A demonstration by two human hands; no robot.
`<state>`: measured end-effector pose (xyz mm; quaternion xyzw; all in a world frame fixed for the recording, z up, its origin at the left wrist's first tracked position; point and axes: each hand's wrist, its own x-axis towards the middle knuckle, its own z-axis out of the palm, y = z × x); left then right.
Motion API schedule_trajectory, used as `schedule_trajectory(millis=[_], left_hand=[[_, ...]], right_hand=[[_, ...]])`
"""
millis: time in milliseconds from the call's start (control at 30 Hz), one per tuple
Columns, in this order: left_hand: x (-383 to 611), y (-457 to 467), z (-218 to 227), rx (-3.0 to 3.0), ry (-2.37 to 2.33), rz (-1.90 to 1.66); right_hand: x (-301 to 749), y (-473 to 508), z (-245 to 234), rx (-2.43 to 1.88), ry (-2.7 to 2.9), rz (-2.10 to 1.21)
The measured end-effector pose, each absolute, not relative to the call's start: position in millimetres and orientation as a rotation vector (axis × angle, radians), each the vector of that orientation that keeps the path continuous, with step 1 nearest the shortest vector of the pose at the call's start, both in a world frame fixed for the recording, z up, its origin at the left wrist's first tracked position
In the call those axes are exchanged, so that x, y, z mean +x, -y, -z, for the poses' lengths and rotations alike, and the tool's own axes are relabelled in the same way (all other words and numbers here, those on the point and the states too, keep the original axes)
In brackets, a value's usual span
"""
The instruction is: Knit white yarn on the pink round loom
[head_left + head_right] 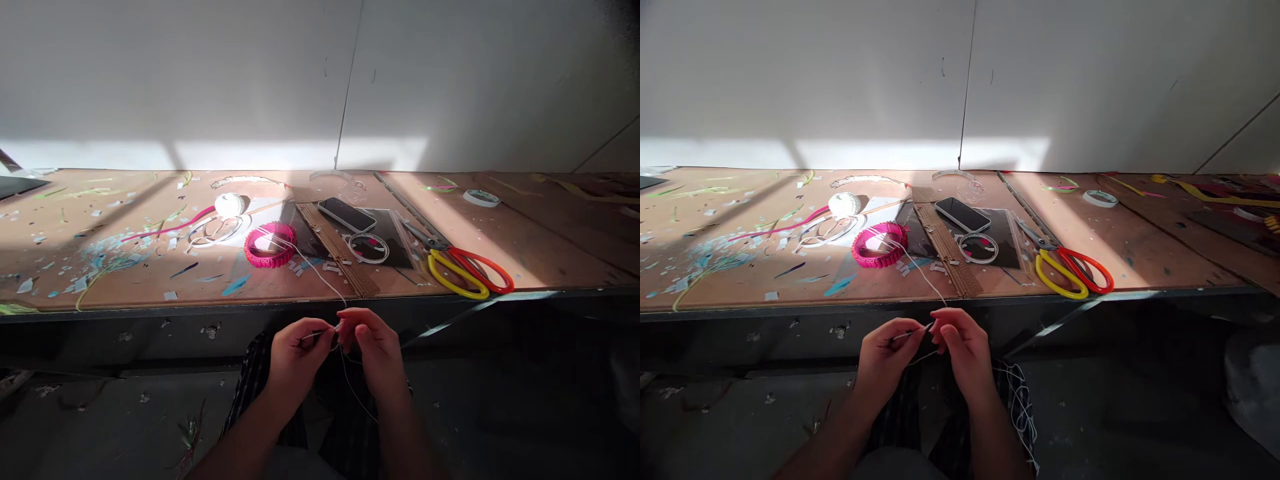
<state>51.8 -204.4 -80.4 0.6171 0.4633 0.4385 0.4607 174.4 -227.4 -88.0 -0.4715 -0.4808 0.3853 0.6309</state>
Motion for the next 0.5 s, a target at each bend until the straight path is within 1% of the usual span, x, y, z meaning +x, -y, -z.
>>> schedule_trajectory(millis=[100, 267, 367, 500], left_hand=[[52, 203, 79, 1.498, -1.104, -1.059], [55, 203, 78, 1.542, -1.11, -1.08], [56, 203, 78, 1.638, -1.116, -1.171], [57, 204, 79, 1.766, -1.083, -1.318]], right_hand=[[177, 229, 87, -1.033, 1.131, -0.953], [172, 228, 92, -1.057, 1.064, -0.851], [165, 226, 95, -1.068, 0.958, -0.778], [156, 224, 95, -1.03, 0.836, -0.81]])
